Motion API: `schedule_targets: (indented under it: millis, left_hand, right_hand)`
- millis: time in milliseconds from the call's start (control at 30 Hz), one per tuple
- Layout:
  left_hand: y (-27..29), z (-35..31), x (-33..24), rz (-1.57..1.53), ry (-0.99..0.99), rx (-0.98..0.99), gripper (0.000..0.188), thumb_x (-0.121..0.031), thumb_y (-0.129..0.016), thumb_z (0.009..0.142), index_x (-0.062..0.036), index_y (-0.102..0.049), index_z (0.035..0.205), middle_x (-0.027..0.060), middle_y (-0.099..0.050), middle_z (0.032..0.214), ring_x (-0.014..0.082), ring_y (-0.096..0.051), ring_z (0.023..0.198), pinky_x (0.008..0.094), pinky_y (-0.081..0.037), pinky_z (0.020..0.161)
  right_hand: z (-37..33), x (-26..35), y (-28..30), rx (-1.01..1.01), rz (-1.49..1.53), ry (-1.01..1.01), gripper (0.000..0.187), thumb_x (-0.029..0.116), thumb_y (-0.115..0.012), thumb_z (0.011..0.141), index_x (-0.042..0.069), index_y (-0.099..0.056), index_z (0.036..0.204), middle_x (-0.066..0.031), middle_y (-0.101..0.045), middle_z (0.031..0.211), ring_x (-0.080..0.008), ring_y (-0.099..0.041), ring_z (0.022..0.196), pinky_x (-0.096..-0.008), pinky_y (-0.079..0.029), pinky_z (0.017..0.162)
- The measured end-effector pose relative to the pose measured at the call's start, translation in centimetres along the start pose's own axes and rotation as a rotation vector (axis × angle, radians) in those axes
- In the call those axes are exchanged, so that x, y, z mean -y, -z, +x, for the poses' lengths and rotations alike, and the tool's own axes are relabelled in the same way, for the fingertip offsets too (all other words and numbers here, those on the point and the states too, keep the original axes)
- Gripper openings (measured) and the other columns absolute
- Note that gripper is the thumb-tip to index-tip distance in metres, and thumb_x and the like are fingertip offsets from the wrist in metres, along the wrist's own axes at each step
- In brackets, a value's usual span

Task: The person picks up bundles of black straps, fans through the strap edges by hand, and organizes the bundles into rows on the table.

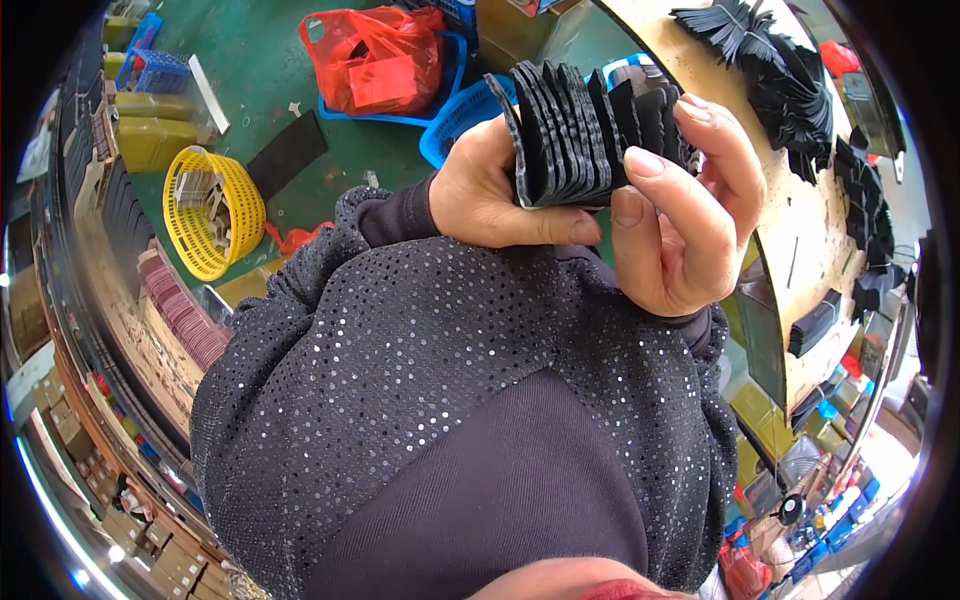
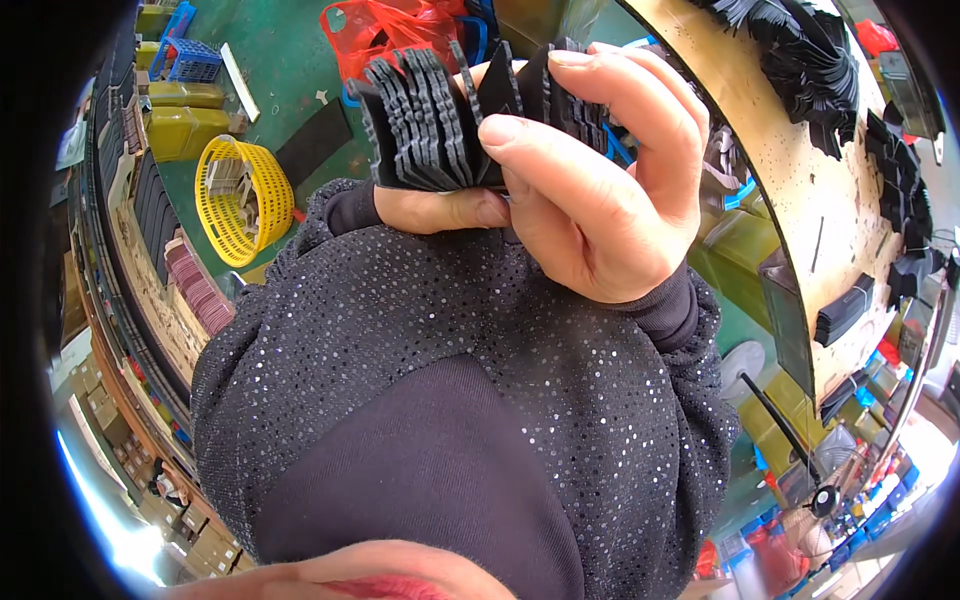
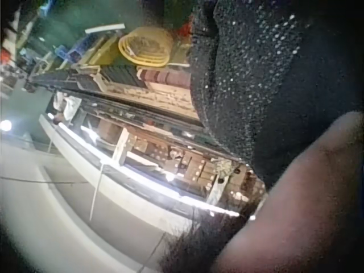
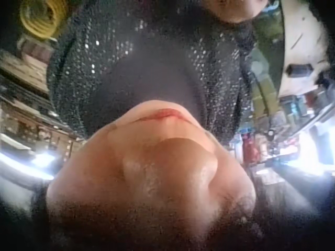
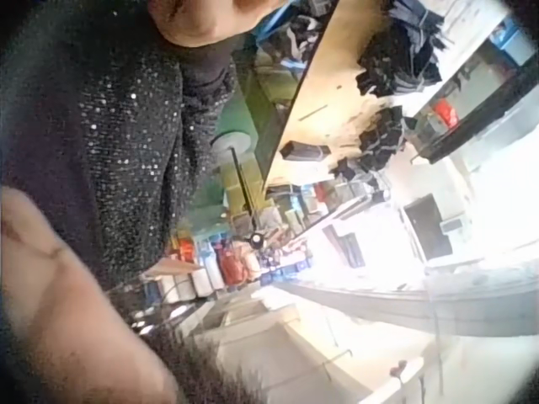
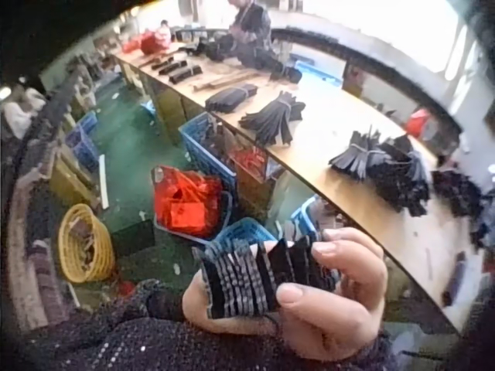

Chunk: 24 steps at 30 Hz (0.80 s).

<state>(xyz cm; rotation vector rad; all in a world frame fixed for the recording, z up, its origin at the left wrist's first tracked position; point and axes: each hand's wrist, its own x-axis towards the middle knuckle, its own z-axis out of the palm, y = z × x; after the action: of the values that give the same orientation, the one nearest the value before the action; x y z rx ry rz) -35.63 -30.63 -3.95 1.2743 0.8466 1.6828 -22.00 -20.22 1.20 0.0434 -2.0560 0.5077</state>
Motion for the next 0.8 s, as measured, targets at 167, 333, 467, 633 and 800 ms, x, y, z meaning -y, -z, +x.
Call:
schedule_targets:
  millis: [167,333,467,633,800]
  left_hand:
    - [-0.3,0.2,-0.3,0.020,-0.001,-0.047,0.059,-0.008,-0.080,0.069,0.0001,-0.048,0.119,0.0054,-0.061,0.105,0.0110,-0.056,0.097,0.0279,-0.045,0.085]
    - [-0.3,0.6,-0.3,-0.051,0.072,-0.100,0.059,-0.011,-0.080,0.069,0.0008,-0.048,0.118,0.0050,-0.062,0.102,0.0102,-0.057,0.093,0.0266,-0.046,0.081]
    - [-1.0,0.8,-1.3,0.078,0.017,-0.182,0.058,-0.016,-0.078,0.071,0.0014,-0.048,0.117,0.0053,-0.063,0.099,0.0095,-0.058,0.089,0.0252,-0.046,0.078]
    - [-1.5,1.2,-1.6,0.101,-0.004,-0.302,0.043,-0.012,-0.074,0.073,0.0015,-0.055,0.109,0.0058,-0.065,0.094,0.0096,-0.060,0.086,0.0241,-0.047,0.075]
    - [-1.2,1.5,-2.1,0.253,-0.052,-0.312,0.042,-0.011,-0.074,0.072,0.0013,-0.056,0.108,0.0059,-0.066,0.092,0.0087,-0.061,0.083,0.0236,-0.048,0.071]
  right_hand:
    - [-0.1,0.0,0.1,0.005,-0.012,-0.016,0.025,0.003,-0.064,0.078,0.002,-0.058,0.102,-0.0246,-0.048,0.116,-0.0341,-0.049,0.110,-0.0434,-0.038,0.096]
    - [-0.5,-0.8,-1.4,-0.201,0.036,-0.059,0.033,0.001,-0.071,0.061,0.012,-0.066,0.092,-0.0135,-0.057,0.105,-0.0296,-0.055,0.094,-0.0367,-0.044,0.084]
    - [-0.8,-1.3,-1.3,-0.202,0.065,-0.063,0.034,0.000,-0.069,0.063,0.005,-0.062,0.096,-0.0190,-0.056,0.107,-0.0307,-0.056,0.094,-0.0382,-0.044,0.084]
    - [-1.3,-1.4,-2.1,-0.290,0.277,-0.165,0.033,-0.003,-0.068,0.066,0.002,-0.060,0.098,-0.0214,-0.054,0.109,-0.0288,-0.054,0.099,-0.0357,-0.044,0.085]
    - [-1.4,-1.3,-2.3,-0.310,0.454,-0.310,0.030,-0.002,-0.069,0.070,0.000,-0.059,0.099,-0.0192,-0.050,0.114,-0.0241,-0.050,0.105,-0.0326,-0.042,0.089]
